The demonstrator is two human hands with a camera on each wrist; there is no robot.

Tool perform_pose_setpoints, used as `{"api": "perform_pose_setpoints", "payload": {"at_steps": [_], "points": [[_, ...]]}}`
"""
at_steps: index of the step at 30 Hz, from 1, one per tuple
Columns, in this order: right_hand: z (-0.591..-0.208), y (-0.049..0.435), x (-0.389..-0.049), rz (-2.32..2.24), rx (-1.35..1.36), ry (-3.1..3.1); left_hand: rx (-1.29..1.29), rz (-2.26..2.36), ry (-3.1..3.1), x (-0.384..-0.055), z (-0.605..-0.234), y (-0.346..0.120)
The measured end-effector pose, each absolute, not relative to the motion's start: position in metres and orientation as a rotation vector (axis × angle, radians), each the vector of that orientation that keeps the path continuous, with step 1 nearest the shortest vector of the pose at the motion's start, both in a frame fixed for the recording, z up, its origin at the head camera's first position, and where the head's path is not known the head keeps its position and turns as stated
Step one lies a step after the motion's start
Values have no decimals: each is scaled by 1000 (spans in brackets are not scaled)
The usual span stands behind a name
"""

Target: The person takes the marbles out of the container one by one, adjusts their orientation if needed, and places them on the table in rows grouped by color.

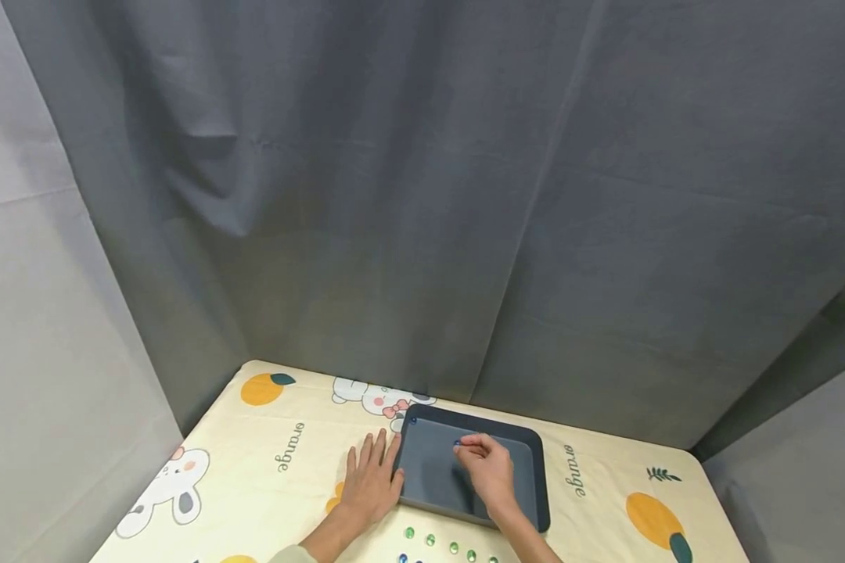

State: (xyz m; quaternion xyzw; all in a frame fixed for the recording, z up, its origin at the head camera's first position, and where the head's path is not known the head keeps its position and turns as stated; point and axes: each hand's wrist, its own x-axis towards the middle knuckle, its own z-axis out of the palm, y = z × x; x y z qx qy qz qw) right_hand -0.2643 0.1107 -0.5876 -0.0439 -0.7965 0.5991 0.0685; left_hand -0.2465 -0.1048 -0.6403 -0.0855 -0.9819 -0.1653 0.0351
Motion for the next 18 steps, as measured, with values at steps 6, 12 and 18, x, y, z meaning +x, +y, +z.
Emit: {"api": "perform_pose_setpoints", "payload": {"at_steps": [6,12,18], "points": [[-587,122,-235,1887,-135,-2417,-264,-510,-3030,-244,-642,-106],[-592,128,-204,1903,-192,-2469,-258,-505,-3030,-242,-642,-107],[-609,136,-178,1882,-208,-2569,-265,-517,-3038,-242,-642,-107]]}}
